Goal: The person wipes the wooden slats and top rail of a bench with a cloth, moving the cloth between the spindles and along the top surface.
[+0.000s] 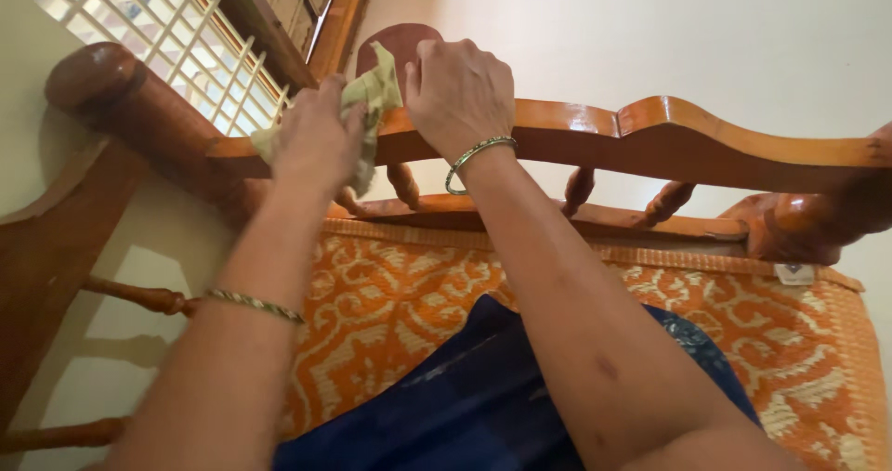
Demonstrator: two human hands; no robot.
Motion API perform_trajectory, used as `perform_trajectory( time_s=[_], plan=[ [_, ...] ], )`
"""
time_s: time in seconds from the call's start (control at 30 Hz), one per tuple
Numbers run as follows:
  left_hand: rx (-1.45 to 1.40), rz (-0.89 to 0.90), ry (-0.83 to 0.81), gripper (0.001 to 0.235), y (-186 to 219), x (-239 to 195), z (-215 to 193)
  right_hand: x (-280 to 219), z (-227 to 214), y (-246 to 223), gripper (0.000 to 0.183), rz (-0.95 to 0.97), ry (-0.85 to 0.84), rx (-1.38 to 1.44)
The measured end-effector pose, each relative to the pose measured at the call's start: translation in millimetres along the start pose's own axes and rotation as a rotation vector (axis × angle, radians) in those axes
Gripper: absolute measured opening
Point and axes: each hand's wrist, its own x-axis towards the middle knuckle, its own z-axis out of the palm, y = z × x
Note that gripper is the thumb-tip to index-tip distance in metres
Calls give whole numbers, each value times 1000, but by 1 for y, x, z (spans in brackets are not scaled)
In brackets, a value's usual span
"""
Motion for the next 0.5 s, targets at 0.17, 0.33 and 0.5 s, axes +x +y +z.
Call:
perform_trajectory(
  time_s=[0.17, 0.33, 0.5],
  plan=[
    [111, 343, 601, 40, -8, -37, 34, 2, 3, 5, 28, -7, 28, 31],
    [-41, 224, 351, 37, -22, -21, 38, 3, 14, 10, 27, -10, 24, 38],
    [-111, -27, -87, 55, -23, 31, 4, 4, 14, 12, 26, -38, 44, 13]
  ],
)
